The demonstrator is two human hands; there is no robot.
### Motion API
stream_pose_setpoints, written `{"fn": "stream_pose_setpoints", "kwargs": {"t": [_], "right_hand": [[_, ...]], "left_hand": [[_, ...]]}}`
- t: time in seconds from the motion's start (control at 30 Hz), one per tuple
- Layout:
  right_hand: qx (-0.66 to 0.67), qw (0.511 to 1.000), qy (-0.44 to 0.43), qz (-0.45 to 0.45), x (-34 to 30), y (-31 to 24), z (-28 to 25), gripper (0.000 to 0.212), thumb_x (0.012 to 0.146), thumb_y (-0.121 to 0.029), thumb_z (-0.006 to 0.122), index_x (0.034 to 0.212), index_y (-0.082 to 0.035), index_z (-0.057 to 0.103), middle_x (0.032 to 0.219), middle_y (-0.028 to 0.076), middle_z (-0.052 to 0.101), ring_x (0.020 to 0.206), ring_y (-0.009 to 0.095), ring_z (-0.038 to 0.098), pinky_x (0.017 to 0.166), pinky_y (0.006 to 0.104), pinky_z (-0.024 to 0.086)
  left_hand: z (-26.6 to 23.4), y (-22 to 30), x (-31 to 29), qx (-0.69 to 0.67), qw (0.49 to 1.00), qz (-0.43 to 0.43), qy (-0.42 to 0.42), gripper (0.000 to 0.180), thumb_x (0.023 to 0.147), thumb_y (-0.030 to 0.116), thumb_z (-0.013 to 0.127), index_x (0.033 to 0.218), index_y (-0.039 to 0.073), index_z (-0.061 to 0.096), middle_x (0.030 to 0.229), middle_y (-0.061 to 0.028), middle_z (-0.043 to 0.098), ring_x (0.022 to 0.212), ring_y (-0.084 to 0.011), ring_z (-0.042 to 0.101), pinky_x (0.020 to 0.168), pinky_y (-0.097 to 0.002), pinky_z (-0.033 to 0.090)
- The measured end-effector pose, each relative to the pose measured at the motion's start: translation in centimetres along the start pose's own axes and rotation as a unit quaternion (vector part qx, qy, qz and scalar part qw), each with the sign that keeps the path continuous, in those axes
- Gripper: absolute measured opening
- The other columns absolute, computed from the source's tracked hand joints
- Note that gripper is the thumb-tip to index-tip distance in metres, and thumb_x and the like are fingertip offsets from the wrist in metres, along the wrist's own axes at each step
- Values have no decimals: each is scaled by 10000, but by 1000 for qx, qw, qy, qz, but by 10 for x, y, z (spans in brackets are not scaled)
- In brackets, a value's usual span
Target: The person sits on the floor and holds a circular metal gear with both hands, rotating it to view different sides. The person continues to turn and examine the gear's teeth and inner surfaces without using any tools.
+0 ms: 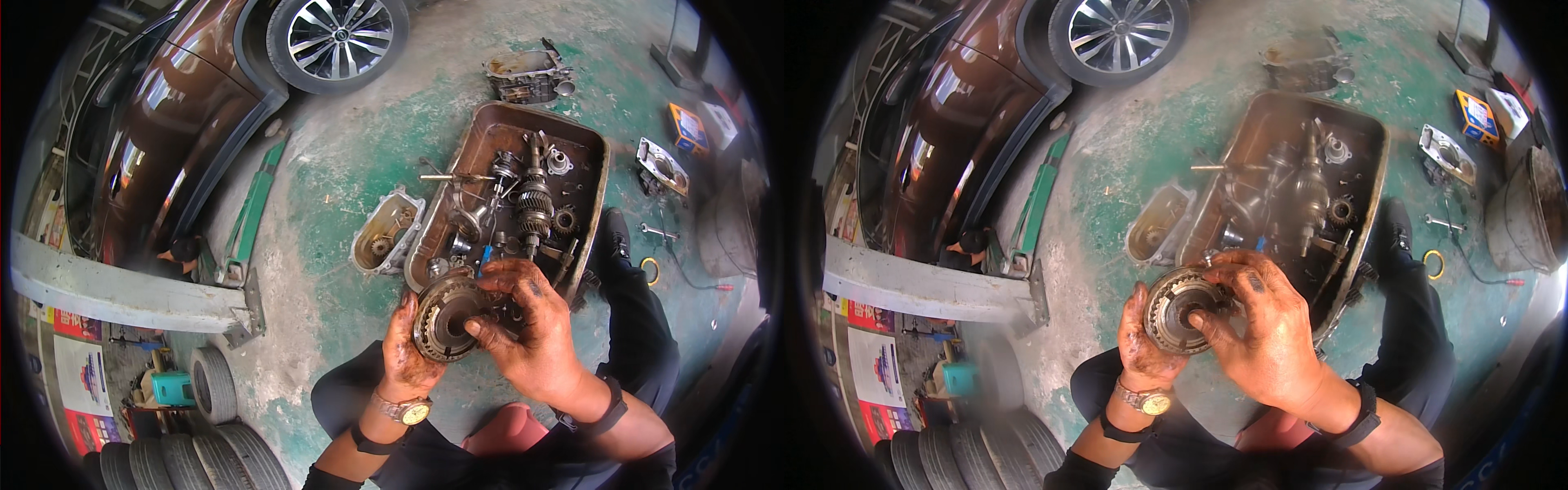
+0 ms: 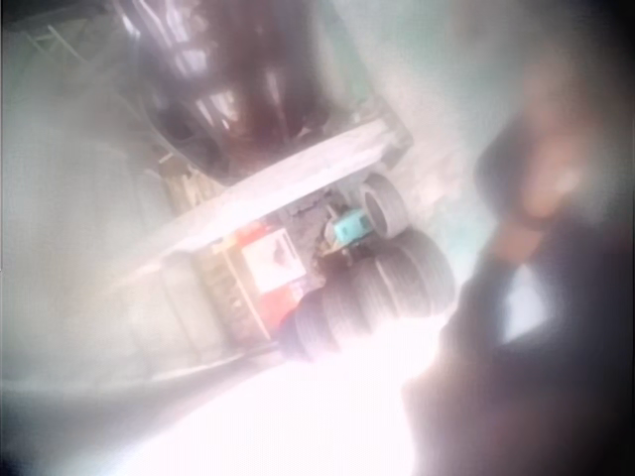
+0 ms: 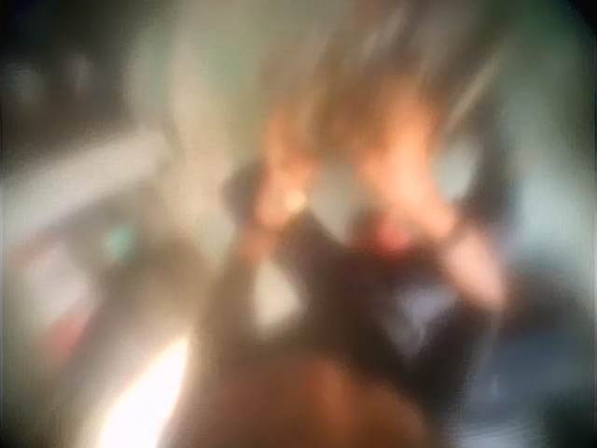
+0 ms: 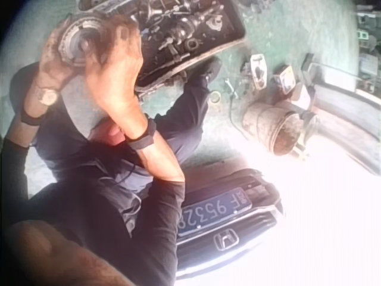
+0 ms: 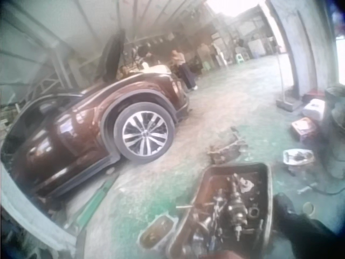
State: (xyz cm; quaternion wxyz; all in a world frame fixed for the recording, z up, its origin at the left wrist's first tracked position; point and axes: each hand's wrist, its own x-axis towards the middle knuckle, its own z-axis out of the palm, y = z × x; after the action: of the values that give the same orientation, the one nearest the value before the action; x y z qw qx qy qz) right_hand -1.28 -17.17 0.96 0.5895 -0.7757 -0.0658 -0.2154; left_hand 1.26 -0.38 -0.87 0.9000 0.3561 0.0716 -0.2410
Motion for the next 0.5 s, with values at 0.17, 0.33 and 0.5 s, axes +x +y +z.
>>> {"fn": "stream_pose_setpoints", "kwargs": {"t": [0.17, 0.33, 0.5], "right_hand": [[-24, 995, -75, 59, -1, -2, -1, 600, 658, -223, 847, 1129, 35, 578, 1208, 215, 561, 1123, 391, 549, 936, 432, 476], [-24, 987, -142, 67, -5, 1, 5, 683, 649, -298, 859, 1151, 61, 565, 1171, 239, 578, 1124, 404, 547, 930, 432, 472], [61, 964, -179, 186, -10, 8, 9, 681, 651, -291, 863, 1138, 75, 559, 1001, 230, 635, 944, 369, 638, 821, 404, 509]], "left_hand": [[-9, -1, -5, -10, 996, -46, -73, 637, 987, 438, 406, 1399, -45, 346, 1343, -224, 500, 1227, -341, 525, 1054, -460, 432], [-15, -1, -9, 3, 991, -83, -104, 611, 990, 435, 411, 1375, -39, 382, 1330, -216, 512, 1225, -335, 527, 1054, -454, 434], [-12, 1, -11, 76, 986, -151, -13, 582, 992, 432, 423, 1338, -36, 438, 1288, -196, 551, 1170, -303, 571, 1004, -429, 476]]}}
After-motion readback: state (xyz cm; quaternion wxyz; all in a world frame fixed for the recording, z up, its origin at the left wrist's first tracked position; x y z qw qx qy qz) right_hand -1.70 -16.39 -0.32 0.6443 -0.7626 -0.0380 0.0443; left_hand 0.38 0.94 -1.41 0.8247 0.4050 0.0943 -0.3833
